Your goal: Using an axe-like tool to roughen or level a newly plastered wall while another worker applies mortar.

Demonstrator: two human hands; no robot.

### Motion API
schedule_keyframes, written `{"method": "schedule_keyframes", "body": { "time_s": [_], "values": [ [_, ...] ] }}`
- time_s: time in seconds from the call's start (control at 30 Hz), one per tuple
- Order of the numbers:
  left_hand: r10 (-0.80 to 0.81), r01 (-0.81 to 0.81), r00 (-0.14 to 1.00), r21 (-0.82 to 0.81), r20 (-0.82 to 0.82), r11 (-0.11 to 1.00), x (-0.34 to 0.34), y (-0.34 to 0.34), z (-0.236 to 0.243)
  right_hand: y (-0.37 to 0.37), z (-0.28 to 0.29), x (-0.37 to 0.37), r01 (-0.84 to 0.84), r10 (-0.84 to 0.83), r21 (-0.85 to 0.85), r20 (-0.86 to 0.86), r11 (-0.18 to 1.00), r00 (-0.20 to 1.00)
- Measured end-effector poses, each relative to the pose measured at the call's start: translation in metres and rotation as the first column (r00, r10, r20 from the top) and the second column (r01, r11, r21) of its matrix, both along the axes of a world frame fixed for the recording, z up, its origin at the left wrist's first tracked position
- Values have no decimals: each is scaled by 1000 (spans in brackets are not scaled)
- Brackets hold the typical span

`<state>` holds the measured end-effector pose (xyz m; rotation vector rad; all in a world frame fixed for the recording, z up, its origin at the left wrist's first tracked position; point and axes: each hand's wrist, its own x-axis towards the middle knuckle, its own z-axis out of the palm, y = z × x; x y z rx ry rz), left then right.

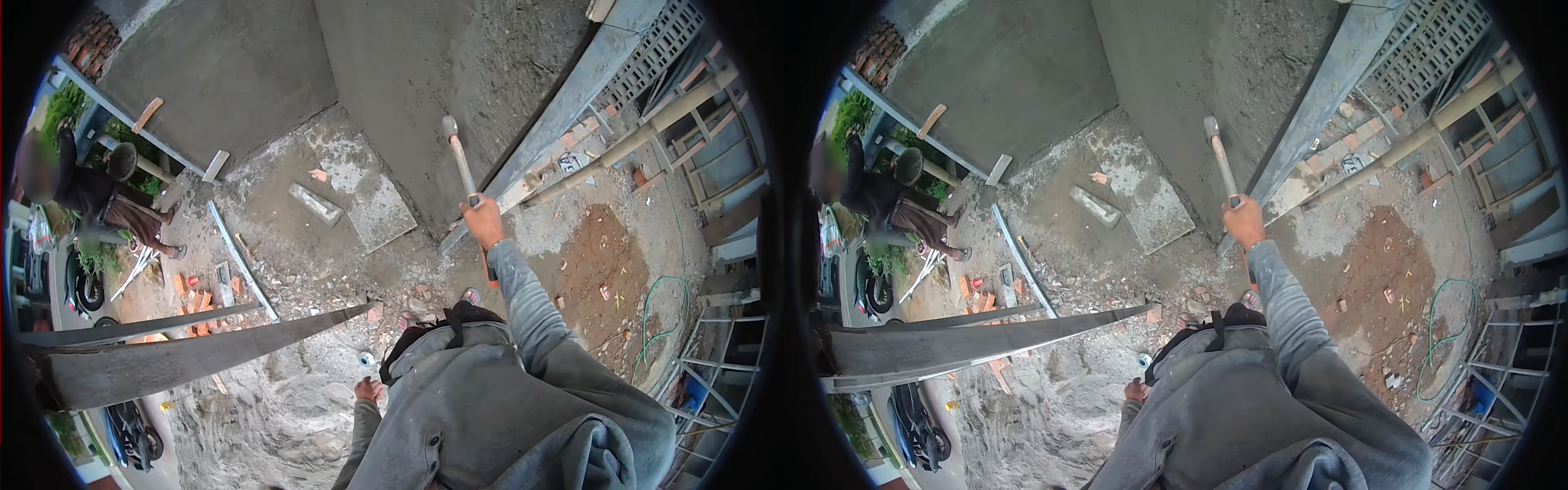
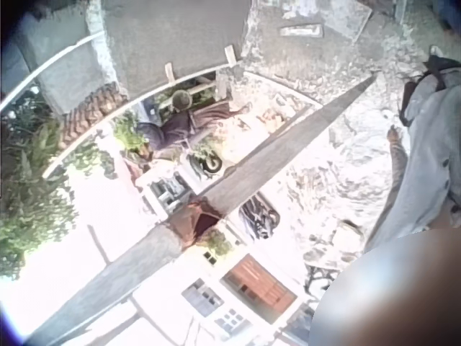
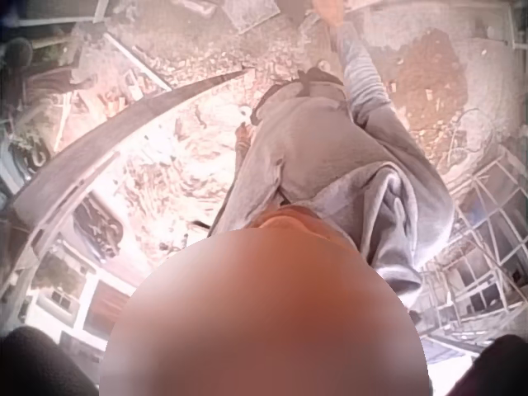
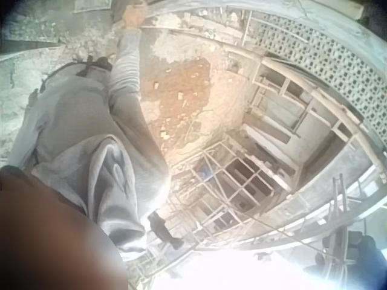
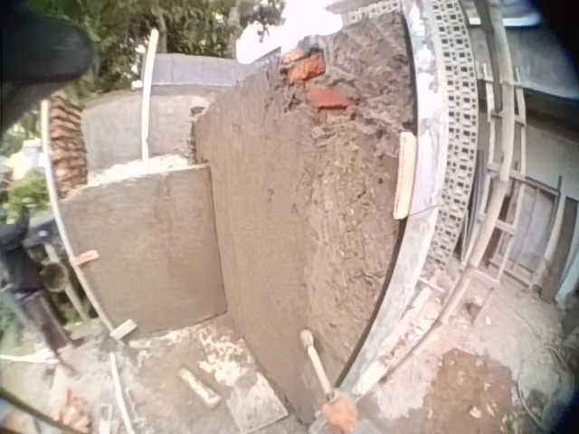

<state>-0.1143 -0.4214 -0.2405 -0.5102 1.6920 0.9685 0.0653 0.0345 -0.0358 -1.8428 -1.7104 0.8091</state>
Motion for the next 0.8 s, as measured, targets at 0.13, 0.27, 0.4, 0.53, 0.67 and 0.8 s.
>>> {"method": "schedule_keyframes", "body": {
  "time_s": [0.13, 0.27, 0.4, 0.53, 0.67, 0.8],
  "values": [
    [-49, -13, 986, 358, 162, 934, -40, 3, -13, -70, -24, -24, -56, 46, -91, -101, 994, 994],
    [-513, 648, 762, 446, -395, 618, 11, 160, 138, -90, 3, -29, -181, 160, -63, -250, 982, 955],
    [-497, 765, 625, 598, -602, 238, 75, 240, 193, -103, 40, -50, -239, 272, 136, -359, 962, 893],
    [-517, 716, 674, 640, -528, 279, 112, 269, 176, -100, 97, -44, -289, 373, 257, -391, 922, 842],
    [-534, 715, 681, 611, -502, 338, 129, 312, 162, -95, 138, -24, -372, 475, 334, -322, 866, 819],
    [-531, 714, 689, 590, -493, 377, 133, 366, 162, -54, 87, -6, -376, 491, 390, -253, 841, 834]
  ]
}}
